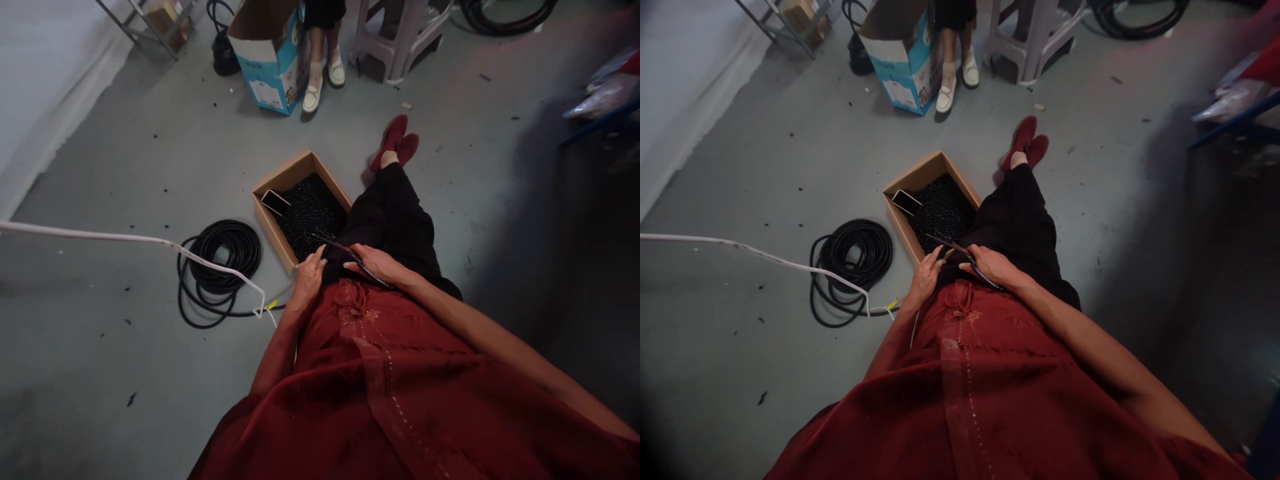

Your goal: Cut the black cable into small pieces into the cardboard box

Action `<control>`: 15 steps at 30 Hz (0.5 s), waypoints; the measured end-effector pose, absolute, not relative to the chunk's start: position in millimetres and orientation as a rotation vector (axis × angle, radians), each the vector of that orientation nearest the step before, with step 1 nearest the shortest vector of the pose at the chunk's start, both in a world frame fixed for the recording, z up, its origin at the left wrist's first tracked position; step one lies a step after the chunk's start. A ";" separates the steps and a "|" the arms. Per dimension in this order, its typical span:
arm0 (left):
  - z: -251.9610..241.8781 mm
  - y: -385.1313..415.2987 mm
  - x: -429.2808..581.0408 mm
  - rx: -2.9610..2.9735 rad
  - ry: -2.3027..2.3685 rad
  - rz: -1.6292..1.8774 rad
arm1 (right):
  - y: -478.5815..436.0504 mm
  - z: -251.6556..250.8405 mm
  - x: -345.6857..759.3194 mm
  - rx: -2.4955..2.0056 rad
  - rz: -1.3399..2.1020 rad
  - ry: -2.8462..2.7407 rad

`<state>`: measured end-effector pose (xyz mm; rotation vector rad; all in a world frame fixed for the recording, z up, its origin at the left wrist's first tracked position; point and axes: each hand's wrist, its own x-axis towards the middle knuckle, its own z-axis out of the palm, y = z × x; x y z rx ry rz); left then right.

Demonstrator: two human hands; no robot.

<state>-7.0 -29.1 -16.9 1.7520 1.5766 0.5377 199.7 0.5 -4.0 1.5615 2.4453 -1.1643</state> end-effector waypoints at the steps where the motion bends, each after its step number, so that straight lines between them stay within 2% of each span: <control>1: -17.5 -29.7 -6.8 1.735 1.584 0.544 | 0.6 -4.7 199.6 1.558 -1.156 2.448; 15: -25.8 -30.9 -3.7 1.582 1.543 0.654 | 0.0 -4.7 198.0 1.585 -1.058 2.385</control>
